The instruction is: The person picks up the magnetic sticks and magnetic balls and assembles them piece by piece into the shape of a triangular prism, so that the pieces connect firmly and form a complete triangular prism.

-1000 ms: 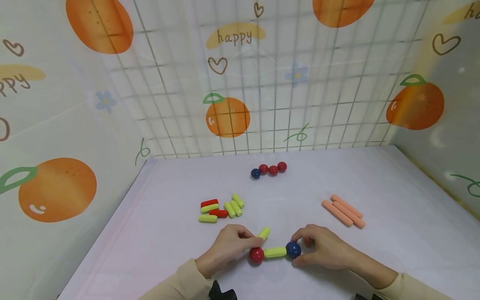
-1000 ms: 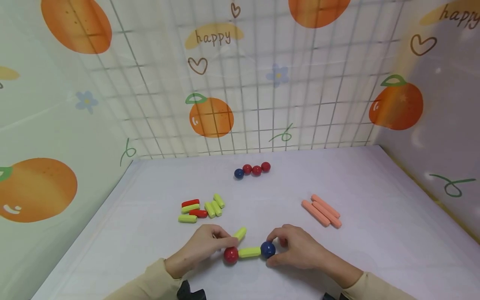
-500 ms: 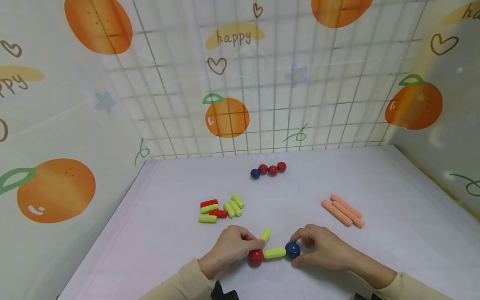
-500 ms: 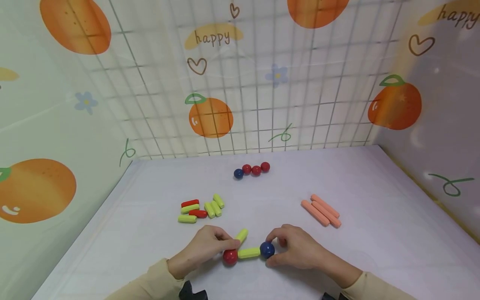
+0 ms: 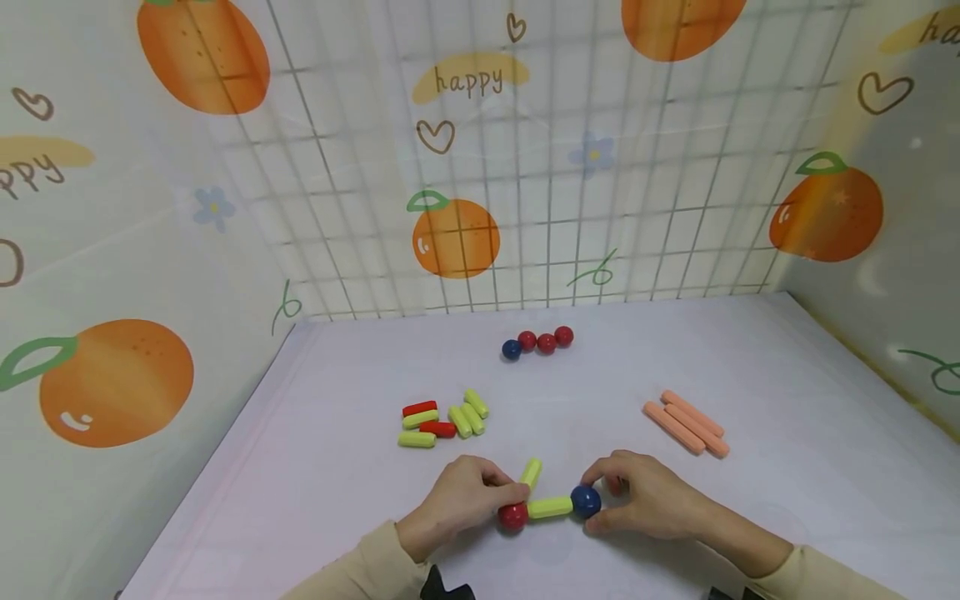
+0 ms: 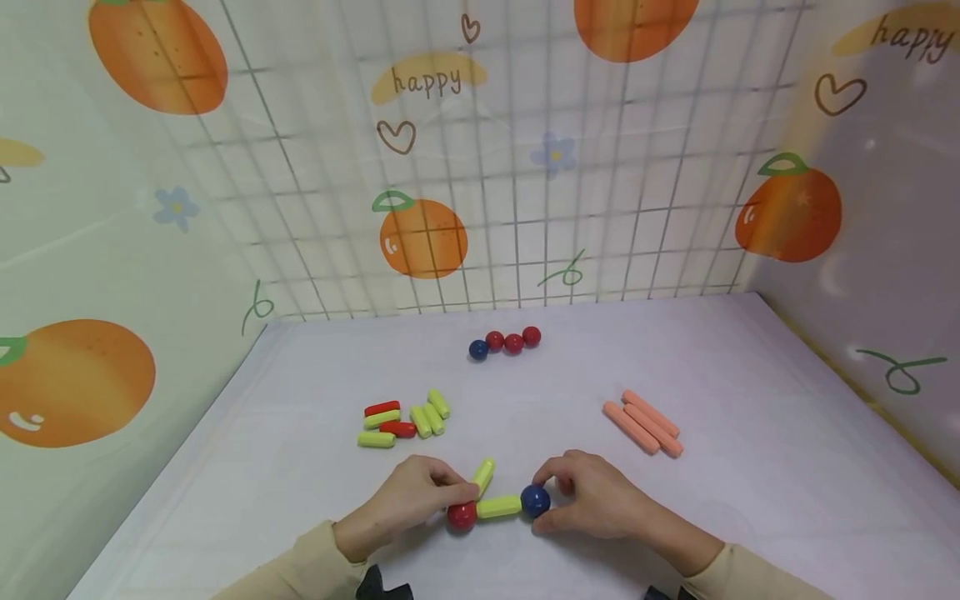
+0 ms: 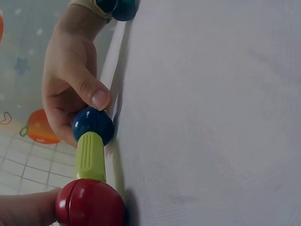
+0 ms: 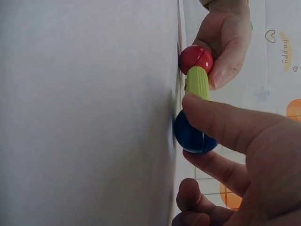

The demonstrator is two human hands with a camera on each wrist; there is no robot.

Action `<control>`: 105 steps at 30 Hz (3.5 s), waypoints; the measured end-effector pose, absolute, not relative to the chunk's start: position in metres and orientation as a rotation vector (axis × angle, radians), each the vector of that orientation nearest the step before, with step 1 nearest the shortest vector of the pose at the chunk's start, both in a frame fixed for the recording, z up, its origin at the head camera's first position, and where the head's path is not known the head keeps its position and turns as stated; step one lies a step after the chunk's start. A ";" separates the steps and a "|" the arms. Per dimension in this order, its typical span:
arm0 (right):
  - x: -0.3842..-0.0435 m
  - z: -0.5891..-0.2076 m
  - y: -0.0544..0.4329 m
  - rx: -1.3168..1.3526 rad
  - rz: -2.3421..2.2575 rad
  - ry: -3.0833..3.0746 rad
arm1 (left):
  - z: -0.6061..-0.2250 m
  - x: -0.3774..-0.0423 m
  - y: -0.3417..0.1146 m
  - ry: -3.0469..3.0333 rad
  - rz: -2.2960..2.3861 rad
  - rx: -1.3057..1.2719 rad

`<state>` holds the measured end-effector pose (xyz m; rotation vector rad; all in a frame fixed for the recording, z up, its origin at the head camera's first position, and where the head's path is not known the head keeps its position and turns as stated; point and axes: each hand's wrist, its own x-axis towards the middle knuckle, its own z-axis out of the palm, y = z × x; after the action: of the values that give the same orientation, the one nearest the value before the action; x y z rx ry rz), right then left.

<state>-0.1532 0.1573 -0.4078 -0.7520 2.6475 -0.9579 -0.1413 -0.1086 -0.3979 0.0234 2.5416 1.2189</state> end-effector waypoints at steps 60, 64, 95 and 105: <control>-0.348 -0.390 0.153 -0.125 -1.135 2.686 | -0.400 -0.136 -0.143 2.478 1.262 0.093; -0.358 -0.397 0.146 -0.096 -1.135 2.690 | -0.401 -0.135 -0.145 2.471 1.277 0.107; -0.379 -0.411 0.119 -0.077 -1.051 2.779 | -0.400 -0.134 -0.149 2.461 1.285 0.116; -0.368 -0.397 0.122 -0.112 -1.042 2.804 | -0.400 -0.134 -0.150 2.444 1.296 0.115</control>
<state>-0.3678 0.1225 -0.3966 -0.1120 2.8040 -1.0422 -0.1339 -0.1498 -0.4002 0.1151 2.4443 1.2961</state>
